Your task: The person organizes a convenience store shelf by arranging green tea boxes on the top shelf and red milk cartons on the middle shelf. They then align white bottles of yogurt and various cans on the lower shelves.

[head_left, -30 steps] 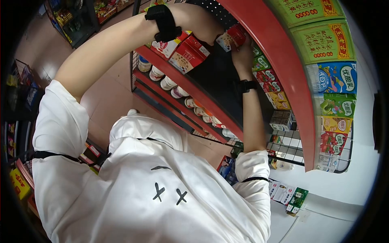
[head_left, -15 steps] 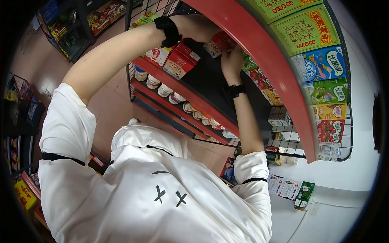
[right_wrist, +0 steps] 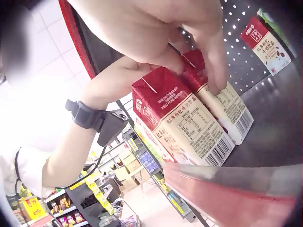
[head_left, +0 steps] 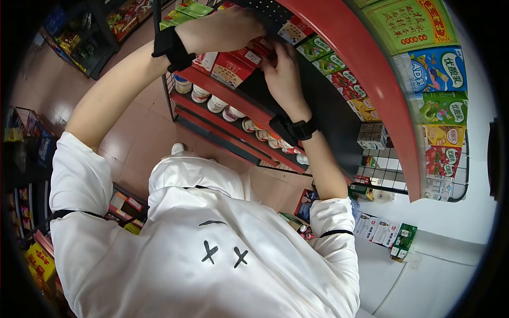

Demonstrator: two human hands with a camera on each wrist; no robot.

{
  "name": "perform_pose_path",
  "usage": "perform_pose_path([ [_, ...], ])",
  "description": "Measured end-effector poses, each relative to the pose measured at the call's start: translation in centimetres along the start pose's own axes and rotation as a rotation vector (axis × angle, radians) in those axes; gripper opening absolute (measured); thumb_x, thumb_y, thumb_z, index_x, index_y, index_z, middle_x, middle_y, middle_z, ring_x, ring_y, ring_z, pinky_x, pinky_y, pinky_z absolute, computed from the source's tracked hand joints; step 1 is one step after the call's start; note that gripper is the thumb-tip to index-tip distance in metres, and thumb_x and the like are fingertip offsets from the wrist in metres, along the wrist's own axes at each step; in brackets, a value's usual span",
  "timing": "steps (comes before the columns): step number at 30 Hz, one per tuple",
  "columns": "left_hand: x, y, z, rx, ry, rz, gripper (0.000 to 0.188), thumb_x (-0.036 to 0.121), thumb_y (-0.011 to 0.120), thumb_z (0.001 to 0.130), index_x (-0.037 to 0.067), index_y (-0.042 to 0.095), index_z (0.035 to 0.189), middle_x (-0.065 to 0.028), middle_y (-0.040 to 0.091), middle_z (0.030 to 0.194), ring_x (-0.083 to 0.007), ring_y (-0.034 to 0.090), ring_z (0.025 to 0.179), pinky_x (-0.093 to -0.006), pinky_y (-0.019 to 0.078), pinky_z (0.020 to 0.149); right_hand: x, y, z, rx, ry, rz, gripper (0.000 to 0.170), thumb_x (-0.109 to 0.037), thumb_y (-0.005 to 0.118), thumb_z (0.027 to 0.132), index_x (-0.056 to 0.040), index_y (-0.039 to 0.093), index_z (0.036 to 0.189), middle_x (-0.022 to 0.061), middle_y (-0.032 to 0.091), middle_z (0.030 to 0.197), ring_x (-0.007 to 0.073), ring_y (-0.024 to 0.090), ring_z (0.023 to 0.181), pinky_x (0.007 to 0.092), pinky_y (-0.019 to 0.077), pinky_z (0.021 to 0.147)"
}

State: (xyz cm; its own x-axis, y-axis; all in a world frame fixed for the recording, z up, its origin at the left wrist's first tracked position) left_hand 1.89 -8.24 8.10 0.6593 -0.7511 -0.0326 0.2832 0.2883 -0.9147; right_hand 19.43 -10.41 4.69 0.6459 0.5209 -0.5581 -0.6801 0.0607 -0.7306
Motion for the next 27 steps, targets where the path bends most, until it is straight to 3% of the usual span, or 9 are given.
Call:
perform_pose_path([
  [6, -0.5, 0.7, 0.0, -0.063, -0.058, -0.108, 0.026, 0.012, 0.057, 0.088, 0.009, 0.065, 0.112, -0.0129, 0.066, 0.105, -0.0281, 0.063, 0.096, -0.0368, 0.0489, 0.088, 1.2, -0.2, -0.3, -0.097, -0.096, 0.078, 0.038, -0.001, 0.050, 0.090, -0.0009, 0.046, 0.127, 0.0191, 0.048, 0.118, 0.0375, 0.059, 0.102, 0.0424, 0.0515, 0.084],
  [8, -1.1, 0.8, 0.2, -0.107, -0.085, -0.142, 0.028, 0.016, 0.056, 0.089, 0.009, 0.064, 0.114, -0.0135, 0.066, 0.105, -0.0279, 0.064, 0.097, -0.0365, 0.0497, 0.087, 1.0, -1.0, -0.3, -0.240, 0.069, 0.354, 0.039, 0.001, 0.047, 0.094, 0.0014, 0.042, 0.133, 0.0124, 0.053, 0.122, 0.0207, 0.066, 0.096, 0.0294, 0.0546, 0.079],
  [10, -1.2, -0.6, 0.5, -0.154, -0.108, -0.164, 0.029, 0.020, 0.054, 0.091, 0.009, 0.063, 0.116, -0.0140, 0.066, 0.106, -0.0277, 0.064, 0.097, -0.0362, 0.0505, 0.086, 1.8, -2.2, 0.7, -0.305, 0.132, 0.449, 0.043, -0.002, 0.050, 0.094, 0.0003, 0.041, 0.136, 0.0135, 0.054, 0.125, 0.0215, 0.066, 0.096, 0.0290, 0.0545, 0.079],
  [12, -0.9, -3.1, 0.9, -0.489, -0.198, -0.306, 0.038, 0.031, 0.057, 0.089, 0.005, 0.062, 0.117, -0.0167, 0.062, 0.117, -0.0303, 0.059, 0.107, -0.0392, 0.0458, 0.089, 2.8, -3.1, 2.2, -0.299, 0.280, 0.526, 0.041, -0.007, 0.053, 0.094, -0.0024, 0.044, 0.133, 0.0132, 0.053, 0.126, 0.0192, 0.067, 0.090, 0.0282, 0.0536, 0.072],
  [13, -1.4, -3.0, 1.1, -0.491, -0.183, -0.297, 0.038, 0.031, 0.057, 0.089, 0.005, 0.062, 0.117, -0.0167, 0.062, 0.117, -0.0303, 0.059, 0.107, -0.0392, 0.0458, 0.089, 3.6, -3.4, 2.8, -0.179, 0.283, 0.420, 0.039, -0.010, 0.052, 0.094, -0.0034, 0.046, 0.132, 0.0116, 0.057, 0.121, 0.0183, 0.067, 0.090, 0.0274, 0.0531, 0.070],
  [17, -1.6, -1.2, 0.5, -0.400, -0.159, -0.462, 0.041, 0.034, 0.056, 0.090, 0.003, 0.062, 0.116, -0.0186, 0.063, 0.113, -0.0328, 0.059, 0.104, -0.0394, 0.0458, 0.089, 9.0, -5.1, 5.7, -0.095, 0.174, -0.092, 0.049, -0.021, 0.062, 0.089, -0.0003, 0.049, 0.131, 0.0165, 0.054, 0.127, 0.0256, 0.064, 0.103, 0.0339, 0.0527, 0.082],
  [19, -2.1, -1.5, 0.2, -0.336, -0.205, -0.516, 0.043, 0.036, 0.057, 0.089, 0.003, 0.062, 0.115, -0.0192, 0.063, 0.112, -0.0329, 0.059, 0.105, -0.0388, 0.0453, 0.090, 9.6, -5.0, 7.1, 0.069, 0.012, -0.511, 0.060, -0.027, 0.066, 0.084, -0.0001, 0.045, 0.133, 0.0222, 0.049, 0.133, 0.0355, 0.058, 0.113, 0.0404, 0.0478, 0.093],
  [22, -1.7, 0.7, -0.4, -0.180, -0.197, -0.269, 0.034, 0.025, 0.054, 0.092, 0.010, 0.061, 0.121, -0.0143, 0.066, 0.109, -0.0264, 0.065, 0.099, -0.0355, 0.0523, 0.085, 12.7, -3.2, 8.8, 0.252, -0.082, -0.645, 0.069, -0.031, 0.068, 0.081, 0.0001, 0.041, 0.136, 0.0263, 0.042, 0.138, 0.0423, 0.049, 0.120, 0.0441, 0.0414, 0.100],
  [27, -1.6, -0.4, -0.8, -0.174, -0.138, -0.207, 0.035, 0.026, 0.055, 0.091, 0.011, 0.060, 0.123, -0.0129, 0.067, 0.109, -0.0253, 0.065, 0.098, -0.0351, 0.0531, 0.084, 13.0, -1.3, 9.6, 0.207, 0.169, -0.618, 0.087, -0.021, 0.072, 0.074, 0.0009, 0.023, 0.142, 0.0246, 0.027, 0.148, 0.0438, 0.052, 0.115, 0.0478, 0.0481, 0.093],
])
Point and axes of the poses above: each hand's wrist, its own z-axis towards the middle knuckle, its own y-axis out of the palm, x = y × z, the point moved 2 cm from there along z, towards the middle knuckle
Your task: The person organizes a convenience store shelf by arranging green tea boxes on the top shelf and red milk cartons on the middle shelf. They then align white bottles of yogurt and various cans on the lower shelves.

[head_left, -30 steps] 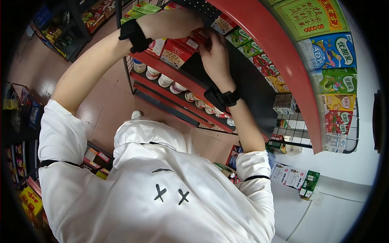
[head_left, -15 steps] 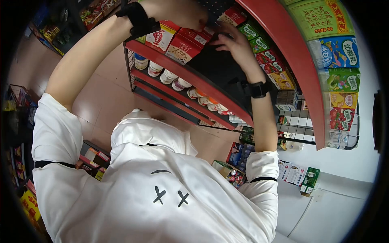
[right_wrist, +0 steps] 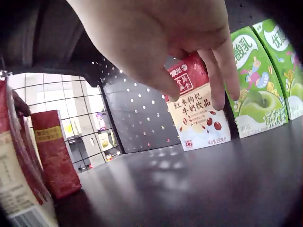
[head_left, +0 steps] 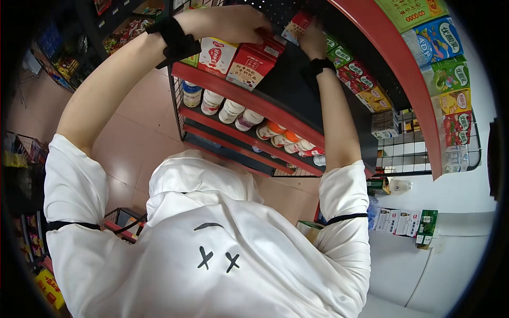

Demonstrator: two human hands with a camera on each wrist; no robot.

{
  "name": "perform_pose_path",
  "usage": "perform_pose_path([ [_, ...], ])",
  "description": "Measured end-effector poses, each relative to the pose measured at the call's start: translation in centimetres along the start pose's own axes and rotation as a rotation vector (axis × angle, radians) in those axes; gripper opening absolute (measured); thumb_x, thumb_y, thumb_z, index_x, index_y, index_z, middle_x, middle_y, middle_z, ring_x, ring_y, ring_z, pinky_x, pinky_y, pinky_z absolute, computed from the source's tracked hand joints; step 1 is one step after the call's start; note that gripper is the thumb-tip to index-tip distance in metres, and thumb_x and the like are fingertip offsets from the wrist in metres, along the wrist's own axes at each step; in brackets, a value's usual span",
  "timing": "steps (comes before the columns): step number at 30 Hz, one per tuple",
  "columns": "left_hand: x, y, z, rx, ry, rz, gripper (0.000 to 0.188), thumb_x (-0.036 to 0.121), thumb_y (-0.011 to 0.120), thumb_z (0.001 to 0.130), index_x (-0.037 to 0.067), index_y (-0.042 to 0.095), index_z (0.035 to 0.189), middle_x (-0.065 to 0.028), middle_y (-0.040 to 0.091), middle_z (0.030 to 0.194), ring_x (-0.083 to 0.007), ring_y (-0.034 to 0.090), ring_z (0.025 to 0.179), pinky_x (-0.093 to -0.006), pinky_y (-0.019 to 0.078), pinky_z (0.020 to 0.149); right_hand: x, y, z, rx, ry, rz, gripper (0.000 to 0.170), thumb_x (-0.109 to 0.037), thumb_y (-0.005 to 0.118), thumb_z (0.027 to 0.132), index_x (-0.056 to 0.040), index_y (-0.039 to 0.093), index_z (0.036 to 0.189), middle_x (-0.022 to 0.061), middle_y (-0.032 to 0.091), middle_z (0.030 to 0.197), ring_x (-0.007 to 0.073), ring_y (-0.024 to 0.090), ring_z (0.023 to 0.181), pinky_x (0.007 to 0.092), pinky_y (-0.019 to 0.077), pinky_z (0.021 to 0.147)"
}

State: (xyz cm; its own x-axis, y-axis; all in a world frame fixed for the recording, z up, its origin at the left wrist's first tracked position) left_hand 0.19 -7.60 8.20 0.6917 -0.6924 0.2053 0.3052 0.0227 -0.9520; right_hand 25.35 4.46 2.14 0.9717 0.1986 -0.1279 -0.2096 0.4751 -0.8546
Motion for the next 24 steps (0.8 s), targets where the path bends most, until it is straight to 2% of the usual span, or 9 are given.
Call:
perform_pose_path([
  [3, 0.4, -0.7, 0.0, -0.020, 0.032, -0.023, 0.032, 0.024, 0.055, 0.091, 0.011, 0.062, 0.120, -0.0127, 0.067, 0.106, -0.0255, 0.066, 0.097, -0.0356, 0.0532, 0.083, -0.9, -0.2, -1.1, 0.024, -0.005, -0.068, 0.088, -0.019, 0.073, 0.073, 0.0015, 0.022, 0.141, 0.0245, 0.031, 0.144, 0.0437, 0.057, 0.108, 0.0486, 0.0500, 0.089],
  [5, -0.1, -0.5, 0.4, 0.030, 0.113, 0.008, 0.029, 0.022, 0.054, 0.092, 0.011, 0.063, 0.117, -0.0124, 0.068, 0.104, -0.0259, 0.065, 0.096, -0.0359, 0.0527, 0.083, -1.4, -1.3, -1.4, 0.097, -0.019, -0.099, 0.070, -0.026, 0.071, 0.078, -0.0008, 0.038, 0.134, 0.0231, 0.044, 0.129, 0.0439, 0.058, 0.103, 0.0491, 0.0501, 0.086],
  [12, -1.1, 1.3, 2.1, 0.100, 0.125, -0.061, 0.028, 0.020, 0.054, 0.092, 0.009, 0.063, 0.115, -0.0124, 0.067, 0.105, -0.0282, 0.064, 0.097, -0.0367, 0.0502, 0.086, 0.0, -2.2, -2.1, 0.107, -0.081, 0.024, 0.057, -0.028, 0.077, 0.072, -0.0036, 0.056, 0.119, 0.0235, 0.048, 0.123, 0.0437, 0.061, 0.095, 0.0474, 0.0518, 0.081],
  [15, -0.9, 0.9, 2.2, 0.036, 0.113, -0.074, 0.032, 0.022, 0.053, 0.090, 0.003, 0.061, 0.115, -0.0150, 0.064, 0.112, -0.0300, 0.059, 0.107, -0.0377, 0.0466, 0.092, -1.2, -2.7, -2.8, 0.214, -0.084, 0.049, 0.050, -0.033, 0.077, 0.072, -0.0089, 0.062, 0.113, 0.0207, 0.059, 0.112, 0.0405, 0.063, 0.093, 0.0465, 0.0513, 0.080],
  [17, -1.2, 0.7, 2.4, 0.179, 0.143, -0.006, 0.038, 0.023, 0.055, 0.089, 0.004, 0.057, 0.122, -0.0174, 0.061, 0.115, -0.0319, 0.058, 0.110, -0.0386, 0.0459, 0.095, -2.2, -3.0, -2.6, -0.026, -0.022, 0.181, 0.060, -0.042, 0.076, 0.074, -0.0071, 0.058, 0.120, 0.0201, 0.063, 0.109, 0.0406, 0.063, 0.098, 0.0424, 0.0504, 0.086],
  [19, -1.4, 0.1, 2.9, 0.146, 0.148, 0.051, 0.043, 0.025, 0.055, 0.091, 0.006, 0.050, 0.129, -0.0182, 0.060, 0.118, -0.0322, 0.057, 0.110, -0.0395, 0.0458, 0.094, -4.1, -3.5, -2.9, 0.020, -0.088, 0.176, 0.058, -0.040, 0.075, 0.076, -0.0064, 0.059, 0.120, 0.0163, 0.068, 0.101, 0.0333, 0.067, 0.091, 0.0390, 0.0543, 0.076],
  [21, -2.2, 0.0, 3.3, 0.118, 0.150, 0.114, 0.049, 0.028, 0.055, 0.092, 0.008, 0.044, 0.136, -0.0190, 0.058, 0.122, -0.0326, 0.057, 0.110, -0.0403, 0.0457, 0.094, -6.2, -4.0, -3.3, -0.323, 0.059, 0.579, 0.052, -0.034, 0.072, 0.079, -0.0044, 0.058, 0.121, 0.0133, 0.067, 0.104, 0.0243, 0.068, 0.087, 0.0335, 0.0565, 0.064],
  [22, -2.9, 0.7, 3.3, 0.135, 0.147, 0.067, 0.052, 0.030, 0.054, 0.093, 0.009, 0.041, 0.138, -0.0191, 0.056, 0.125, -0.0327, 0.056, 0.113, -0.0401, 0.0452, 0.095, -6.1, -2.9, -2.9, -0.359, -0.040, 0.621, 0.049, -0.030, 0.067, 0.082, -0.0014, 0.058, 0.120, 0.0122, 0.070, 0.097, 0.0201, 0.070, 0.073, 0.0290, 0.0565, 0.061],
  [24, -2.7, 0.3, 3.2, 0.145, 0.156, 0.024, 0.054, 0.032, 0.053, 0.094, 0.009, 0.038, 0.140, -0.0192, 0.054, 0.128, -0.0329, 0.055, 0.115, -0.0399, 0.0446, 0.097, -5.9, -3.1, -3.0, -0.455, -0.064, 0.705, 0.051, -0.029, 0.065, 0.083, -0.0006, 0.055, 0.124, 0.0128, 0.068, 0.102, 0.0220, 0.070, 0.076, 0.0309, 0.0576, 0.064],
])
Point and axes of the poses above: each hand's wrist, its own z-axis towards the middle knuckle, its own y-axis out of the palm, x = y × z, the point moved 2 cm from there along z, towards the middle knuckle
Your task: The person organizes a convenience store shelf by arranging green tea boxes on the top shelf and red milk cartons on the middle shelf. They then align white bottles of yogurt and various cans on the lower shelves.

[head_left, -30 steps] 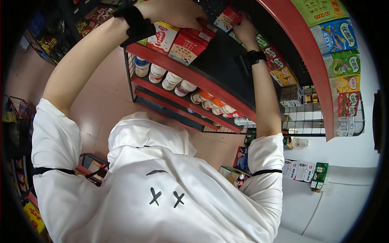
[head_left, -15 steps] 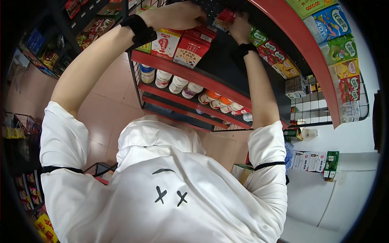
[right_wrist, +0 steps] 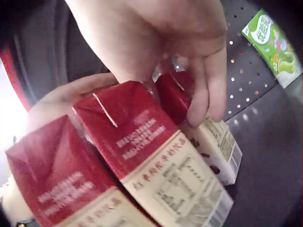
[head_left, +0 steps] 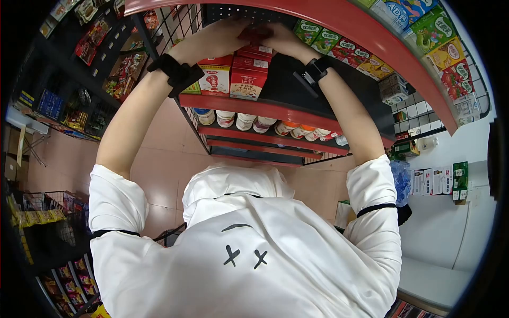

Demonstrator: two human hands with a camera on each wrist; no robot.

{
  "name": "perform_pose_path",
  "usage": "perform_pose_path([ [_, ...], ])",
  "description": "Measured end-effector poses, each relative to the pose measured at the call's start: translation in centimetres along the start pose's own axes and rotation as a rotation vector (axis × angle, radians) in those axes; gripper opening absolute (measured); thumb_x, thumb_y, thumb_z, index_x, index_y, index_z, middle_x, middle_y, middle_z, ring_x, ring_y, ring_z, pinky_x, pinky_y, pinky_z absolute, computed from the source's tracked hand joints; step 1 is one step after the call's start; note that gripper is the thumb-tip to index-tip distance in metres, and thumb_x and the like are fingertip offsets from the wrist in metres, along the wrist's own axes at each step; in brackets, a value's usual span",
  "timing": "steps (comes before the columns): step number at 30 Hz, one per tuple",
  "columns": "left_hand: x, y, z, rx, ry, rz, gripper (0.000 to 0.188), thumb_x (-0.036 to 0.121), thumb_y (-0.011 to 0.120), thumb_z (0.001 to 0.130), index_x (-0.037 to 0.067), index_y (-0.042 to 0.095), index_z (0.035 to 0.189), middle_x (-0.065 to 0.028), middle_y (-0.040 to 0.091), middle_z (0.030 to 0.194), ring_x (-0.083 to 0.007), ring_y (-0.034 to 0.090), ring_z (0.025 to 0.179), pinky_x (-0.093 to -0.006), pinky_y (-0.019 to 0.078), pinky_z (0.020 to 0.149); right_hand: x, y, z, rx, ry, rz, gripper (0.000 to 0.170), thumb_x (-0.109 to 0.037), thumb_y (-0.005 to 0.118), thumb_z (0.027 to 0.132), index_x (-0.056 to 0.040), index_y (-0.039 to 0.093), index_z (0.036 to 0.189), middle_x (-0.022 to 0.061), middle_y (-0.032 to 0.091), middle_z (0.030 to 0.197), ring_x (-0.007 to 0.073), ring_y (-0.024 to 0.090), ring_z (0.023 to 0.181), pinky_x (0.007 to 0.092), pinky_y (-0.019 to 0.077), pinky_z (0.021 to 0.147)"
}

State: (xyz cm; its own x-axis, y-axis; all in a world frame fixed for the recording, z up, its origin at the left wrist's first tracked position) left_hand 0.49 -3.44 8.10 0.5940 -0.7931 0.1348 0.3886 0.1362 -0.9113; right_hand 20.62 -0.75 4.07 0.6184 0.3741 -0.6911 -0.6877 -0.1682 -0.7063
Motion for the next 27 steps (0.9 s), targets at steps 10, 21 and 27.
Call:
perform_pose_path([
  [10, -0.7, 2.2, -1.5, -0.073, 0.262, 0.115, 0.049, 0.034, 0.052, 0.093, 0.003, 0.049, 0.131, -0.0181, 0.051, 0.132, -0.0327, 0.053, 0.118, -0.0401, 0.0436, 0.099, -2.0, -1.5, -1.7, -0.215, 0.167, 0.219, 0.065, -0.047, 0.060, 0.087, -0.0055, 0.047, 0.136, 0.0150, 0.059, 0.120, 0.0223, 0.066, 0.091, 0.0337, 0.0569, 0.076],
  [21, 2.0, 0.0, -1.2, -0.275, 0.052, -0.019, 0.047, 0.036, 0.055, 0.092, 0.000, 0.050, 0.123, -0.0214, 0.060, 0.114, -0.0366, 0.056, 0.110, -0.0451, 0.0456, 0.092, -1.4, 0.1, -2.1, -0.119, 0.209, 0.128, 0.058, -0.052, 0.050, 0.092, -0.0169, 0.046, 0.137, 0.0088, 0.058, 0.123, 0.0216, 0.061, 0.100, 0.0363, 0.0537, 0.080],
  [27, 1.9, 0.9, -1.5, -0.110, 0.130, 0.100, 0.049, 0.032, 0.052, 0.094, 0.001, 0.046, 0.130, -0.0232, 0.059, 0.116, -0.0370, 0.058, 0.108, -0.0436, 0.0454, 0.093, -1.6, 1.4, -2.6, -0.051, 0.173, 0.133, 0.052, -0.043, 0.042, 0.096, -0.0119, 0.042, 0.138, 0.0132, 0.052, 0.132, 0.0265, 0.052, 0.120, 0.0379, 0.0555, 0.077],
])
Point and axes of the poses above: each hand's wrist, its own z-axis towards the middle knuckle, its own y-axis out of the palm, x = y × z, the point moved 2 cm from there along z, towards the middle knuckle
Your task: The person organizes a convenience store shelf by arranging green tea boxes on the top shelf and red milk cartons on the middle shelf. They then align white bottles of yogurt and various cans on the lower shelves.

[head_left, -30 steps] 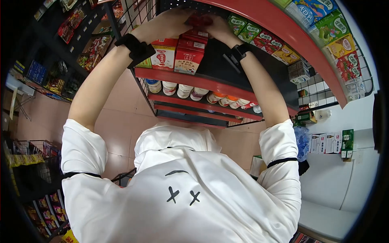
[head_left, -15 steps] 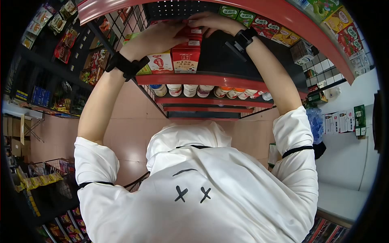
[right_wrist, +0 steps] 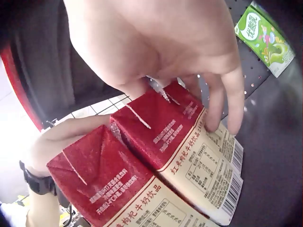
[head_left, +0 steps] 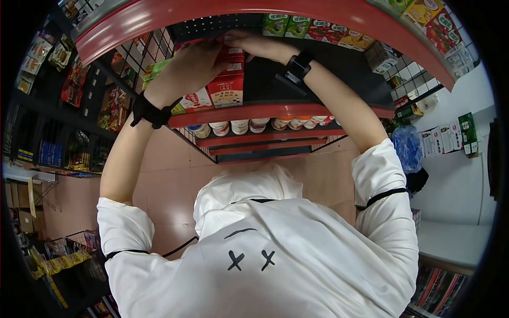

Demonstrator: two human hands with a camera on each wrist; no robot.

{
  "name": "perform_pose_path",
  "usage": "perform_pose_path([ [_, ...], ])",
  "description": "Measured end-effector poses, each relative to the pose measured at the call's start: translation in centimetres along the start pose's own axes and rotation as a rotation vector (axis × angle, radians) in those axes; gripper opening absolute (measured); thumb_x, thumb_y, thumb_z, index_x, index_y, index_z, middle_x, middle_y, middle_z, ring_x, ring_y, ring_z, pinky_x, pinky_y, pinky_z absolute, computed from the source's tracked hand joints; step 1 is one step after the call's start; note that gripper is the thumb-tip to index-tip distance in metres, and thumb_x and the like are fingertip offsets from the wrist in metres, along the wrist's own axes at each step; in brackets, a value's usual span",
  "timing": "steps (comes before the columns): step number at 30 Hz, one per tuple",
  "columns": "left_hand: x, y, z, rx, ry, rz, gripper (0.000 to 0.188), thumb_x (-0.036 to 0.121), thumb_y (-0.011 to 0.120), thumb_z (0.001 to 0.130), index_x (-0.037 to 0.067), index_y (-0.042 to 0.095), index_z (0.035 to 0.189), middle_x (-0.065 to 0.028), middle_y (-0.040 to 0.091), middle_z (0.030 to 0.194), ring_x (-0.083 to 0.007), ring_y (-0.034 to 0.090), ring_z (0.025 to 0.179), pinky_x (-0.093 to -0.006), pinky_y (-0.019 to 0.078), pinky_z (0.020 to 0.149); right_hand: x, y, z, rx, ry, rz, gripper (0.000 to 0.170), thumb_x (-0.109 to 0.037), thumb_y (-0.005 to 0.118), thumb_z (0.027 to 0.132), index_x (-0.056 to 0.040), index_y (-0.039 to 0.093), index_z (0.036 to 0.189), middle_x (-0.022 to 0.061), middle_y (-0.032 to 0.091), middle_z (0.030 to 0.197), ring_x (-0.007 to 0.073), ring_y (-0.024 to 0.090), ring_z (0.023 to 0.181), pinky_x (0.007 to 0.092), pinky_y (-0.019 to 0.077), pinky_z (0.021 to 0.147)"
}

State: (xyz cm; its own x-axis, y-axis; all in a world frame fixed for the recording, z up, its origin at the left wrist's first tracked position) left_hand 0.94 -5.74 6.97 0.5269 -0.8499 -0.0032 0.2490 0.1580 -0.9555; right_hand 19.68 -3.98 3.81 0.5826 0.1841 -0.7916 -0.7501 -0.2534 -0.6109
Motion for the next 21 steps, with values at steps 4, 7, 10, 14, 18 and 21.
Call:
perform_pose_path([
  [4, 1.0, 0.0, -0.4, 0.011, -0.032, -0.010, 0.047, 0.033, 0.051, 0.094, -0.002, 0.049, 0.125, -0.0220, 0.058, 0.119, -0.0374, 0.056, 0.111, -0.0433, 0.0445, 0.095, 0.2, 0.7, -0.4, 0.050, 0.000, 0.099, 0.055, -0.047, 0.042, 0.097, -0.0131, 0.040, 0.139, 0.0105, 0.049, 0.135, 0.0246, 0.050, 0.122, 0.0377, 0.0542, 0.080],
  [7, 0.8, 0.7, -0.7, 0.045, -0.077, 0.021, 0.048, 0.033, 0.049, 0.095, -0.002, 0.049, 0.127, -0.0219, 0.054, 0.126, -0.0378, 0.054, 0.114, -0.0431, 0.0434, 0.097, 1.0, 0.7, -0.6, 0.087, -0.006, 0.139, 0.058, -0.050, 0.041, 0.097, -0.0138, 0.038, 0.141, 0.0084, 0.046, 0.138, 0.0244, 0.049, 0.123, 0.0377, 0.0535, 0.083],
  [10, 1.1, 1.0, -1.3, 0.107, -0.101, 0.025, 0.049, 0.032, 0.047, 0.097, 0.000, 0.045, 0.134, -0.0220, 0.049, 0.134, -0.0380, 0.051, 0.118, -0.0430, 0.0412, 0.100, 2.3, -1.0, -0.4, 0.167, 0.032, 0.214, 0.058, -0.050, 0.045, 0.095, -0.0125, 0.040, 0.140, 0.0105, 0.056, 0.126, 0.0238, 0.058, 0.111, 0.0353, 0.0539, 0.079],
  [14, 1.7, 1.2, -1.8, 0.188, -0.135, 0.023, 0.049, 0.031, 0.045, 0.098, 0.002, 0.043, 0.137, -0.0190, 0.046, 0.139, -0.0356, 0.046, 0.125, -0.0426, 0.0365, 0.104, 5.9, -7.9, 1.9, 0.657, -0.450, -0.785, 0.050, -0.034, 0.065, 0.085, -0.0023, 0.051, 0.122, 0.0200, 0.066, 0.100, 0.0330, 0.065, 0.096, 0.0406, 0.0539, 0.075],
  [18, 1.8, 1.1, -2.0, 0.187, -0.168, 0.046, 0.047, 0.030, 0.044, 0.098, 0.003, 0.044, 0.137, -0.0179, 0.047, 0.138, -0.0350, 0.046, 0.125, -0.0426, 0.0359, 0.105, 7.2, -8.5, 1.7, 0.511, -0.484, -0.508, 0.046, -0.034, 0.063, 0.087, -0.0026, 0.052, 0.119, 0.0192, 0.065, 0.100, 0.0315, 0.064, 0.095, 0.0400, 0.0528, 0.076],
  [21, 2.5, 0.5, -1.6, 0.206, -0.162, 0.071, 0.043, 0.030, 0.048, 0.096, 0.003, 0.051, 0.130, -0.0182, 0.052, 0.132, -0.0337, 0.053, 0.118, -0.0415, 0.0413, 0.100, 7.3, -8.7, 1.2, 0.361, -0.478, -0.239, 0.042, -0.034, 0.060, 0.089, -0.0028, 0.054, 0.116, 0.0183, 0.065, 0.100, 0.0300, 0.063, 0.095, 0.0394, 0.0517, 0.077],
])
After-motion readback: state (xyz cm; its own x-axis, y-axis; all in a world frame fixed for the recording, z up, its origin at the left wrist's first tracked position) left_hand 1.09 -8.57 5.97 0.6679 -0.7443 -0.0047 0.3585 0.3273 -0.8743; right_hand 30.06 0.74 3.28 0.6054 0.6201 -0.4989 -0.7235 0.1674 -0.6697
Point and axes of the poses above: each hand's wrist, its own z-axis towards the middle knuckle, its own y-axis out of the palm, x = y × z, the point moved 2 cm from there along z, towards the middle knuckle
